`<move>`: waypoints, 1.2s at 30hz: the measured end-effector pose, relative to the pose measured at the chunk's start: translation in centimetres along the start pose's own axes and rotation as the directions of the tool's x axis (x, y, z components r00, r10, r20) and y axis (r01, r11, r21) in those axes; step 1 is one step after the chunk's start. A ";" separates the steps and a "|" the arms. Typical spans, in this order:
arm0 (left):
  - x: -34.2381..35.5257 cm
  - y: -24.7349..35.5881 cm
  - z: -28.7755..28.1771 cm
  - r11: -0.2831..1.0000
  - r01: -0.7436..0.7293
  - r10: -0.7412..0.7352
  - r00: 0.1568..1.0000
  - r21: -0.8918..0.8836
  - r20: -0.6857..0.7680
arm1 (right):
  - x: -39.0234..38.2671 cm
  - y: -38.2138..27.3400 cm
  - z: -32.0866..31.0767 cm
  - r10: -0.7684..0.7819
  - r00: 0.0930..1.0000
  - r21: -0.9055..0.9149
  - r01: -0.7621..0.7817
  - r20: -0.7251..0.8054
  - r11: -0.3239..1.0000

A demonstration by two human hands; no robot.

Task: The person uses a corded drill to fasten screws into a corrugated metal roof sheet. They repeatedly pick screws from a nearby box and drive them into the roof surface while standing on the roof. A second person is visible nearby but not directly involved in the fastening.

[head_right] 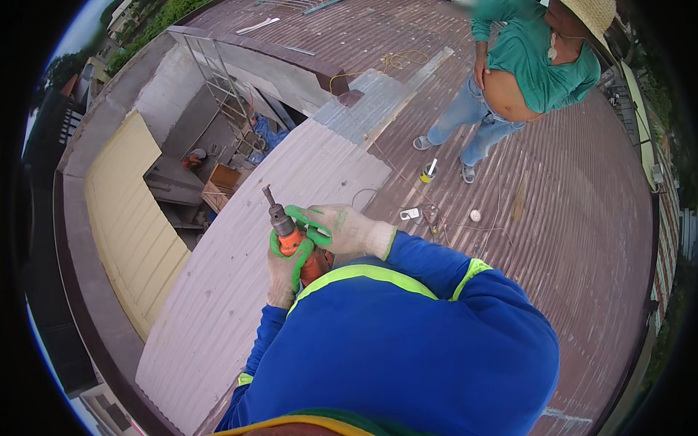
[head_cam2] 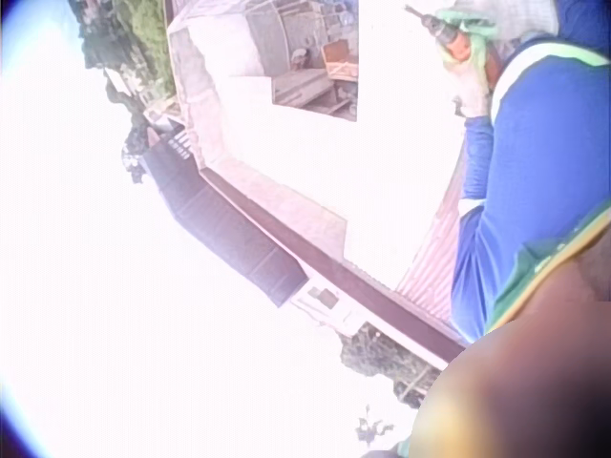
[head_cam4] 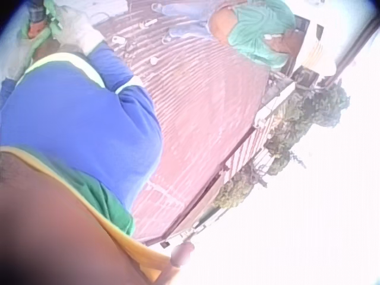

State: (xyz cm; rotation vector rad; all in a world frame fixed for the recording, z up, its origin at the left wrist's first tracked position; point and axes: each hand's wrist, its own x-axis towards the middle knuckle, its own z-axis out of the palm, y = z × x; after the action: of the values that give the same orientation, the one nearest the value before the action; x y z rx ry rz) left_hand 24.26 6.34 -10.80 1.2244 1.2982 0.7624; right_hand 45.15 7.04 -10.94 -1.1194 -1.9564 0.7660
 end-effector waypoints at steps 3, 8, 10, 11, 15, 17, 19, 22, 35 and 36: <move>-0.7 0.8 -0.1 0.998 0.008 -0.009 1.000 0.058 0.020 | -0.1 -0.6 -0.3 0.075 0.995 0.099 -0.081 0.063 0.992; -1.6 1.4 -0.1 0.999 -0.036 0.037 0.999 -0.026 0.019 | 0.1 -1.3 -1.0 0.124 0.980 0.181 -0.152 0.157 0.972; -1.9 1.4 -0.1 0.998 -0.066 0.066 0.998 -0.002 0.015 | 0.4 -1.6 -1.4 0.120 0.980 0.297 -0.163 0.160 0.941; -2.1 1.5 -0.1 0.998 -0.065 0.065 0.998 0.009 0.013 | 0.7 -1.7 -1.5 0.151 0.973 0.348 -0.205 0.174 0.915; -2.3 1.5 0.0 0.992 -0.105 0.104 0.994 0.063 0.014 | 2.3 -2.3 -1.9 0.104 0.983 0.425 -0.159 0.149 0.891; -2.3 1.5 0.0 0.991 -0.117 0.116 0.993 0.069 0.017 | 3.2 -2.6 -1.8 0.118 0.967 0.415 -0.206 0.227 0.886; -2.5 1.5 -0.1 0.993 -0.104 0.103 0.994 0.059 0.028 | 4.1 -2.9 -1.7 0.198 0.940 0.496 -0.317 0.278 0.809; -2.8 1.5 -0.1 0.990 -0.109 0.107 0.994 0.084 0.031 | 4.3 -3.4 -1.9 0.251 0.920 0.449 -0.369 0.301 0.814; -3.8 2.2 0.1 0.968 -0.134 0.138 0.990 0.210 -0.004 | 3.1 -4.6 -1.3 0.305 0.928 0.360 -0.365 0.212 0.859; -3.9 2.3 0.1 0.971 -0.140 0.144 0.990 0.194 -0.006 | 3.2 -4.4 -1.6 0.283 0.924 0.377 -0.365 0.257 0.851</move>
State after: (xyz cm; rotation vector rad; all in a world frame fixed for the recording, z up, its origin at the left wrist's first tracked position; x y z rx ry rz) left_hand 24.10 3.25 -7.58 1.4817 1.3351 0.7646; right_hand 43.41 8.17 -5.65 -1.1508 -1.6481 1.4524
